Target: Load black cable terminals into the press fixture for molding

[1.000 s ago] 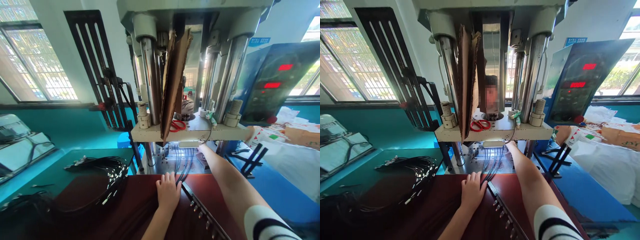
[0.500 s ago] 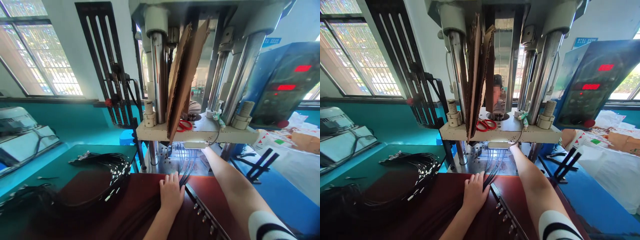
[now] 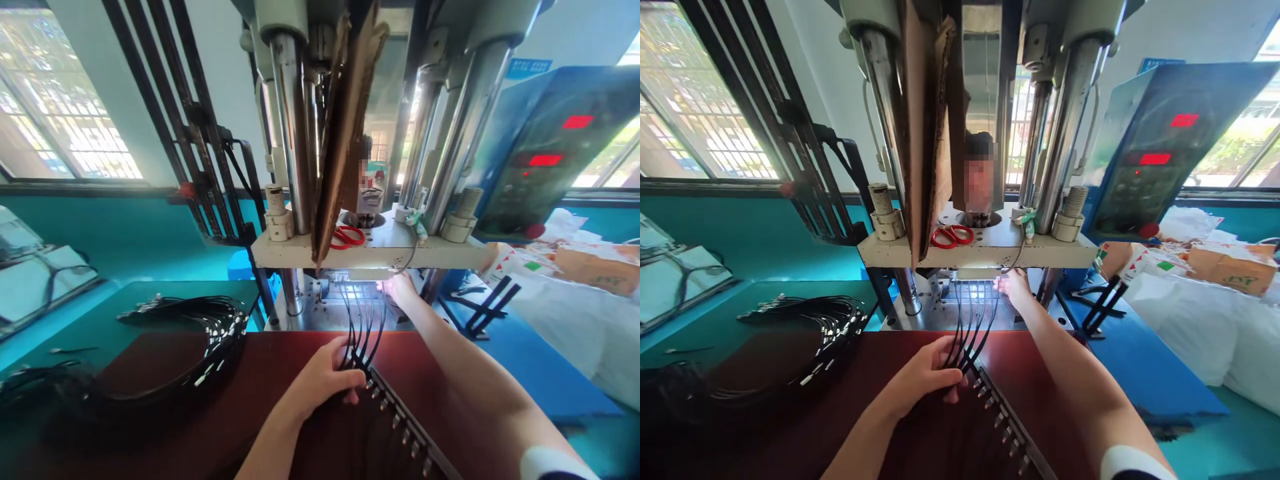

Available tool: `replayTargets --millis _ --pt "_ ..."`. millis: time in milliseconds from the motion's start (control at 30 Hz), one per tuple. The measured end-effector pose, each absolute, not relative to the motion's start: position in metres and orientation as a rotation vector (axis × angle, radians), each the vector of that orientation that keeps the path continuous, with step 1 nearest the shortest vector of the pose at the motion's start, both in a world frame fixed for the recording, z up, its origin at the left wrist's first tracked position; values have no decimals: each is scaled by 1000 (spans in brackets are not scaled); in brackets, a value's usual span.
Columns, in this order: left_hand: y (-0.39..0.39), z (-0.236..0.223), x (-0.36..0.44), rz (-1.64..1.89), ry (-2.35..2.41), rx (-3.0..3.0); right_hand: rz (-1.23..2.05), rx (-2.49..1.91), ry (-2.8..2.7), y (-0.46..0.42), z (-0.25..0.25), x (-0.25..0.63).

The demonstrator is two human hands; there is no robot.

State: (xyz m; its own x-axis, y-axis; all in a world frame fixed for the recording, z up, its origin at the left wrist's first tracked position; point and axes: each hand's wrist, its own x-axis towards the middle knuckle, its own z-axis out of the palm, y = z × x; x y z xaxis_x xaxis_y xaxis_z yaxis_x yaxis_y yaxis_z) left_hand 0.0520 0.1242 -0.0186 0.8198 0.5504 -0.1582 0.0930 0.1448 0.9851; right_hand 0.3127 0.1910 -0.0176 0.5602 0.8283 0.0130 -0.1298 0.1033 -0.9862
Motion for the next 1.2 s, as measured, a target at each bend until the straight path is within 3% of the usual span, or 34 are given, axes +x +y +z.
replayTargets --millis 267,967,1200 --pt "94 -23 85 198 275 754 834 -1108 -564 102 -4 276" --pt "-5 -21 82 15 332 898 718 -1143 -239 11 -38 323" --pt "5 -20 79 112 331 862 721 -1245 -287 -51 -41 343"
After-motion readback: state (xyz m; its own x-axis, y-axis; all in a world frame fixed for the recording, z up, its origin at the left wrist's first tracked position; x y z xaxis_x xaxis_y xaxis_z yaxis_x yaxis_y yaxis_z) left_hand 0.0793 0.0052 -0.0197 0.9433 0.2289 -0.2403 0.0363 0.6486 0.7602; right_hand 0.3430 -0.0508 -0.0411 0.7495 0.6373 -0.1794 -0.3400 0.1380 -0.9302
